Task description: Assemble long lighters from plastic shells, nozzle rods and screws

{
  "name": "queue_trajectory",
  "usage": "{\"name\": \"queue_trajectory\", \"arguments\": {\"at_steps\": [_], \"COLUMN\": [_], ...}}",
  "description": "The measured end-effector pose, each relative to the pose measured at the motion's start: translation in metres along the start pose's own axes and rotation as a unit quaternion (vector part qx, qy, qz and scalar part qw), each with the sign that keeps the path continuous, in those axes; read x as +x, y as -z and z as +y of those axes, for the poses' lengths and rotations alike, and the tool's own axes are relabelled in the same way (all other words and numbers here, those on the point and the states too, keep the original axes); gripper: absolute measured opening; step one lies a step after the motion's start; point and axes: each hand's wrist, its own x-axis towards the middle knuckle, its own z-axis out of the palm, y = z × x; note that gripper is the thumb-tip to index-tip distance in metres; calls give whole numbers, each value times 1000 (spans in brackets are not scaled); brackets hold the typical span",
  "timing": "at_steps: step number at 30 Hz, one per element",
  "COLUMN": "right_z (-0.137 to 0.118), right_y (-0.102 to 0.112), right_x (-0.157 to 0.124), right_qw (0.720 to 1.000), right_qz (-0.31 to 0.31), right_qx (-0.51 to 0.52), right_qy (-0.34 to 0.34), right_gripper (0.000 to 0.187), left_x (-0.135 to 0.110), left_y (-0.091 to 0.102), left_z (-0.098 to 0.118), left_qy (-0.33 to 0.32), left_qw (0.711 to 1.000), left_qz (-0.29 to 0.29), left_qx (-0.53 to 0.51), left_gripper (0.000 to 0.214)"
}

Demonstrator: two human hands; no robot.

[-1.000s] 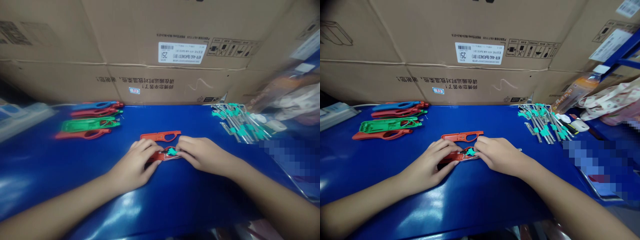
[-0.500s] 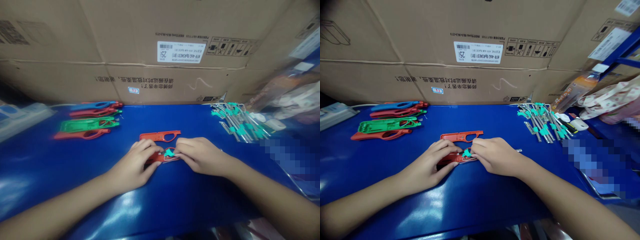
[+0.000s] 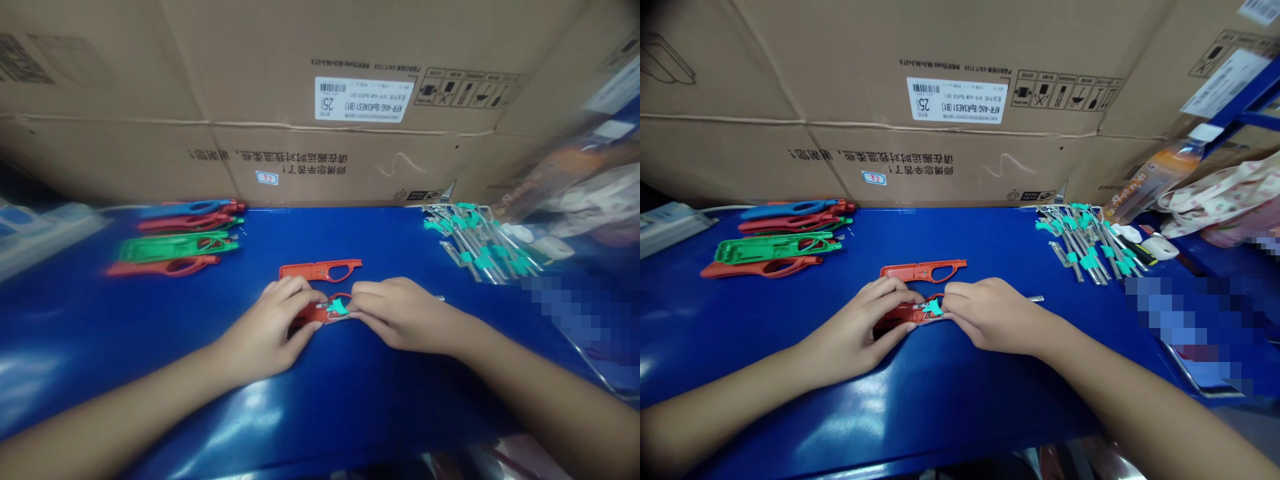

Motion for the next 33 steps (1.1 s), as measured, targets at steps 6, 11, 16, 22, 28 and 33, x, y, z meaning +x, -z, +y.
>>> {"name": "queue_trajectory", "arguments": {"at_steps": [6,11,16,22,28,33], "right_z": [0,1,1,0,-1,-3], "right_y": [0,-1,-2,1,1,2], "right_x": [0,-1,0,0,1,1], "right_qw": [1000,1000,998,999,999,997], "right_qz": [-14,6,32,-1,-29,-31], "right_qx": [5,-14,-54,-36,-36,-64], "right_qy": [-14,8,29,11,-2,-2], "right_gripper": [23,26,29,26,22,22], "left_x": [-1,-1,-1,1,0,-2], "left_y": [0,0,0,0,-1,-1], "left_z": [0,1,0,1,3,2], "left_qy": [0,-1,-7,-1,4,-23], "left_qw": [1000,1000,1000,1000,1000,1000], "left_qz": [2,2,5,4,4,10], "left_qx": [-3,-3,1,-6,-9,11], "left_gripper": [23,23,25,23,23,36]}}
